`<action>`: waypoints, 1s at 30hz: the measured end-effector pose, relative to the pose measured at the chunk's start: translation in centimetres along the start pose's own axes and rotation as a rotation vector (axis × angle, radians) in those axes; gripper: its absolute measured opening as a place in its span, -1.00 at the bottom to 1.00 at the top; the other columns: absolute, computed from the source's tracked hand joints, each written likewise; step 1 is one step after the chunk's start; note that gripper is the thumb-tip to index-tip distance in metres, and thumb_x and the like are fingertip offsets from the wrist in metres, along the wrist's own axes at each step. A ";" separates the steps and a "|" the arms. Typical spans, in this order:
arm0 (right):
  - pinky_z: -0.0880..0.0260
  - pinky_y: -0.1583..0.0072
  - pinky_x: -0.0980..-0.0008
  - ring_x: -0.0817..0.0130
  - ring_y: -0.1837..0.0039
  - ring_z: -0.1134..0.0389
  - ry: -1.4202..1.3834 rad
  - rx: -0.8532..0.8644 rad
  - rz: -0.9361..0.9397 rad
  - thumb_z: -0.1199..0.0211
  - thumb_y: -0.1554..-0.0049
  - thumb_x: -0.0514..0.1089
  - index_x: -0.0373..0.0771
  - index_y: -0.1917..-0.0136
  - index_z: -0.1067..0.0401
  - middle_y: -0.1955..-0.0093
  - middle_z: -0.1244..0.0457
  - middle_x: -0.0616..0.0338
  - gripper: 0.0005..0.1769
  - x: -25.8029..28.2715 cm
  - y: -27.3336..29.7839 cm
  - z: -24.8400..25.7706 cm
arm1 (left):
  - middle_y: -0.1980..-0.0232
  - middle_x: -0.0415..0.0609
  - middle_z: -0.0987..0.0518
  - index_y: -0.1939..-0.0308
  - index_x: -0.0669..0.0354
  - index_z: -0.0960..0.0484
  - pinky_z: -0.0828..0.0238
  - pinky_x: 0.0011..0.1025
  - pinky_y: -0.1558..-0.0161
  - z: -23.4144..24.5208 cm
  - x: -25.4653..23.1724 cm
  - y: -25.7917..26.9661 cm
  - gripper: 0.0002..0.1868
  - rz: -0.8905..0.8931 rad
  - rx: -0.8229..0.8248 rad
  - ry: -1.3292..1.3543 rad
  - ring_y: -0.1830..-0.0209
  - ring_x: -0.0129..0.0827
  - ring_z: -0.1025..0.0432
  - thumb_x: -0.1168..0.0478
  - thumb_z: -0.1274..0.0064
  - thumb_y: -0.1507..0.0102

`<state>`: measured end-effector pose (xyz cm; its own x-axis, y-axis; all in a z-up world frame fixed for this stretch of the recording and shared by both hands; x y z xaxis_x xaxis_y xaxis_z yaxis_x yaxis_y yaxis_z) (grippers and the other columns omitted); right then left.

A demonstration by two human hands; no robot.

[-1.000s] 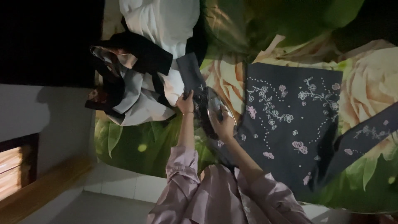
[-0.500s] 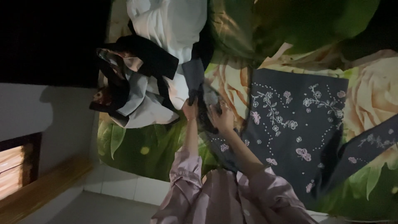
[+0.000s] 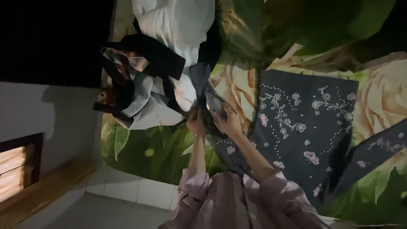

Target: Ironing a black floral long-sleeved garment on a bed and then folding it.

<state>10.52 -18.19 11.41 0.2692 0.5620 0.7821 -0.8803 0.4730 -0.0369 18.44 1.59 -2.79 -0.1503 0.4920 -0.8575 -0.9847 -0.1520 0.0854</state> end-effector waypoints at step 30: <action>-0.39 0.17 0.16 0.12 0.20 -0.42 0.008 0.049 -0.123 -0.29 -0.20 0.02 -0.38 -0.14 -0.48 0.18 -0.39 -0.04 -0.57 3.0 18.7 5.4 | 0.56 -0.15 -0.46 0.56 0.11 -0.61 -0.27 -0.18 0.40 5.3 8.5 12.6 -0.59 0.137 0.278 -0.038 0.57 -0.46 -0.26 0.01 -0.21 -0.32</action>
<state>-7.24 -11.30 16.40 0.3798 0.5072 0.7736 -0.8583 0.5052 0.0902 4.33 8.41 -6.30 -0.2818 0.5152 -0.8094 -0.9406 0.0181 0.3390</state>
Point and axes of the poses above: each hand's wrist, its own y-axis away from the middle knuckle, its own z-axis out of the back of the hand, x = y × z, the point moved 9 cm from there along -y, towards the middle knuckle
